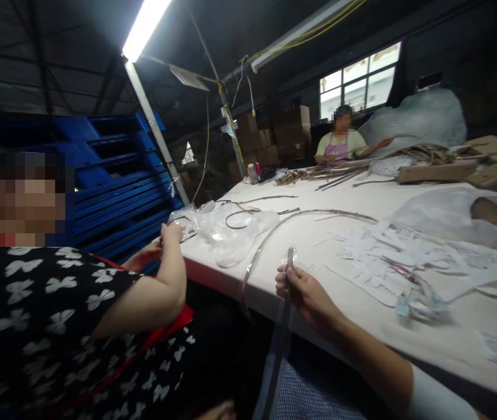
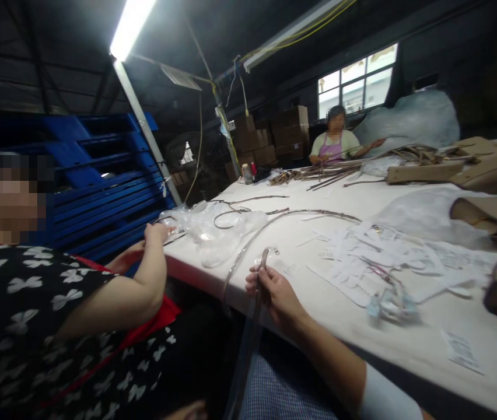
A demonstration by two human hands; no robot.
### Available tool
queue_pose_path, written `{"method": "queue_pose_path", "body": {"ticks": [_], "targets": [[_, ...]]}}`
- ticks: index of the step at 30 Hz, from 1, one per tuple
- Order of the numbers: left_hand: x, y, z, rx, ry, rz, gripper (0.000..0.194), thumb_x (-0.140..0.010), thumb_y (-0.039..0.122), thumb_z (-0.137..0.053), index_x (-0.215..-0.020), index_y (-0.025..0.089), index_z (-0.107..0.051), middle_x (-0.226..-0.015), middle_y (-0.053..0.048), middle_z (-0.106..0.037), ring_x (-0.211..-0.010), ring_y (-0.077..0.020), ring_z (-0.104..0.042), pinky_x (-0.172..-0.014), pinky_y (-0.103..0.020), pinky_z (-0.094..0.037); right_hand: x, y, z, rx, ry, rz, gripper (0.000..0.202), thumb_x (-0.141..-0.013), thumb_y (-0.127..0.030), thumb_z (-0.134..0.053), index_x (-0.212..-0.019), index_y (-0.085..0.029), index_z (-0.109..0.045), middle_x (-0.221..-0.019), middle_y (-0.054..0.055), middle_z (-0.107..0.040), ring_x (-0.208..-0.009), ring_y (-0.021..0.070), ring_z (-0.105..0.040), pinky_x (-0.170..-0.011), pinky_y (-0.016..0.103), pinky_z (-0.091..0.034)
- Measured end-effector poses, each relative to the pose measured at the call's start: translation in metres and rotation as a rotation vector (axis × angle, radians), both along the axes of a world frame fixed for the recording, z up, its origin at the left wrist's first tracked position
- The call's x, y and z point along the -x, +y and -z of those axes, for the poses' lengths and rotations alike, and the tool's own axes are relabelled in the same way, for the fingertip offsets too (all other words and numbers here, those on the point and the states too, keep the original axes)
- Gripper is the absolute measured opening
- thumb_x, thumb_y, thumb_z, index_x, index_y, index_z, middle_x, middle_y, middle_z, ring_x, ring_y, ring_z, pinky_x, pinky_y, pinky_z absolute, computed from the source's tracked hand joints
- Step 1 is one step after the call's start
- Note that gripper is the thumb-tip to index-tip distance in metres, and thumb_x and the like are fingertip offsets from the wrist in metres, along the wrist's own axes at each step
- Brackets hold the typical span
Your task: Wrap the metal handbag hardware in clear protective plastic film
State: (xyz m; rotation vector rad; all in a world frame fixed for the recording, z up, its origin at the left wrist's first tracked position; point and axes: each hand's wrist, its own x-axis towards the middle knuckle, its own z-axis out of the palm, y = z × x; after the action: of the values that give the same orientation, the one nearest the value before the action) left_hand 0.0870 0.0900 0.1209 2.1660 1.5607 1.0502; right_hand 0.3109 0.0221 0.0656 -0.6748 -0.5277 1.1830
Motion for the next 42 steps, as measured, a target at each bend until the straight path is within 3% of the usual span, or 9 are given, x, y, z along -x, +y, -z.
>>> {"method": "queue_pose_path", "body": {"ticks": [3,4,7,12,20,26,32,37,42], "targets": [[0.003,-0.053,0.055,0.267,-0.105,0.123,0.054,-0.092,0.061,-0.036,-0.107,0.023,-0.071,-0.089,-0.010,-0.073,-0.082,-0.0249,-0.071,-0.067,-0.037,-0.058,0.057,-0.039,0.027,-0.006,-0.161,-0.150,0.029,-0.086,-0.045,-0.064,-0.096,-0.018,-0.063,-0.078,0.001,-0.067,-0.064,0.0118,-0.062,-0.067,0.025,-0.051],[-0.001,-0.062,0.066,0.565,-0.314,0.294,0.063,-0.093,0.063,-0.030,-0.109,0.017,-0.070,-0.089,-0.013,-0.073,-0.079,-0.0245,-0.071,-0.067,-0.037,-0.058,0.072,-0.051,0.037,0.001,-0.214,-0.185,0.030,-0.087,-0.048,-0.062,-0.095,-0.018,-0.063,-0.076,0.001,-0.066,-0.064,0.0123,-0.061,-0.067,0.026,-0.050],[-0.021,-0.061,0.080,0.999,-0.873,0.476,0.056,-0.093,0.056,-0.043,-0.115,0.010,-0.065,-0.103,-0.018,-0.071,-0.087,-0.0233,-0.071,-0.075,-0.033,-0.057,0.103,-0.078,0.071,0.059,-0.340,-0.244,0.034,-0.088,-0.053,-0.057,-0.091,-0.019,-0.063,-0.071,0.001,-0.066,-0.060,0.0149,-0.061,-0.063,0.029,-0.049],[-0.042,-0.050,0.075,1.008,-1.101,0.452,0.031,-0.087,0.028,-0.065,-0.111,0.008,-0.065,-0.104,-0.016,-0.071,-0.087,-0.0189,-0.069,-0.078,-0.028,-0.055,0.114,-0.100,0.116,0.158,-0.441,-0.267,0.038,-0.088,-0.058,-0.052,-0.090,-0.021,-0.063,-0.069,0.001,-0.066,-0.060,0.0185,-0.062,-0.060,0.031,-0.047],[-0.051,-0.070,0.071,0.841,-1.110,0.521,0.038,-0.081,0.038,-0.071,-0.108,0.011,-0.066,-0.098,-0.012,-0.071,-0.080,-0.0168,-0.069,-0.070,-0.025,-0.053,0.109,-0.112,0.134,0.144,-0.506,-0.293,0.037,-0.092,-0.052,-0.048,-0.091,-0.018,-0.063,-0.076,0.004,-0.069,-0.070,0.0202,-0.065,-0.070,0.033,-0.051],[-0.052,-0.075,0.063,0.742,-0.880,0.541,0.038,-0.082,0.046,-0.066,-0.095,0.011,-0.071,-0.088,-0.010,-0.071,-0.057,-0.0076,-0.057,-0.050,-0.017,-0.039,0.087,-0.124,0.112,0.153,-0.863,-0.188,0.033,-0.091,-0.046,-0.052,-0.095,-0.019,-0.071,-0.097,0.008,-0.073,-0.094,0.0246,-0.067,-0.087,0.036,-0.051],[-0.046,-0.084,0.055,0.678,-0.464,0.636,0.041,-0.084,0.050,-0.060,-0.080,0.011,-0.072,-0.065,-0.003,-0.065,-0.047,-0.0055,-0.039,-0.045,-0.019,-0.028,0.027,-0.131,0.046,0.058,-1.184,0.436,0.028,-0.092,-0.038,-0.053,-0.115,-0.026,-0.064,-0.120,0.005,-0.067,-0.113,0.0234,-0.061,-0.101,0.038,-0.046],[-0.041,-0.089,0.050,0.649,-0.167,0.803,0.043,-0.087,0.048,-0.056,-0.069,0.012,-0.070,-0.067,-0.004,-0.066,-0.062,-0.0117,-0.055,-0.061,-0.020,-0.041,-0.001,-0.115,0.008,-0.036,-1.406,0.041,0.038,-0.095,-0.038,-0.045,-0.126,-0.023,-0.060,-0.129,0.008,-0.063,-0.121,0.0249,-0.056,-0.105,0.041,-0.041],[-0.034,-0.093,0.044,0.610,0.055,0.917,0.038,-0.090,0.041,-0.054,-0.070,0.013,-0.069,-0.066,-0.002,-0.066,-0.063,-0.0116,-0.057,-0.062,-0.019,-0.041,-0.007,-0.114,0.000,0.075,-1.292,-0.539,0.042,-0.095,-0.049,-0.044,-0.086,-0.018,-0.070,-0.079,0.004,-0.072,-0.074,0.0185,-0.066,-0.071,0.029,-0.049]]}}
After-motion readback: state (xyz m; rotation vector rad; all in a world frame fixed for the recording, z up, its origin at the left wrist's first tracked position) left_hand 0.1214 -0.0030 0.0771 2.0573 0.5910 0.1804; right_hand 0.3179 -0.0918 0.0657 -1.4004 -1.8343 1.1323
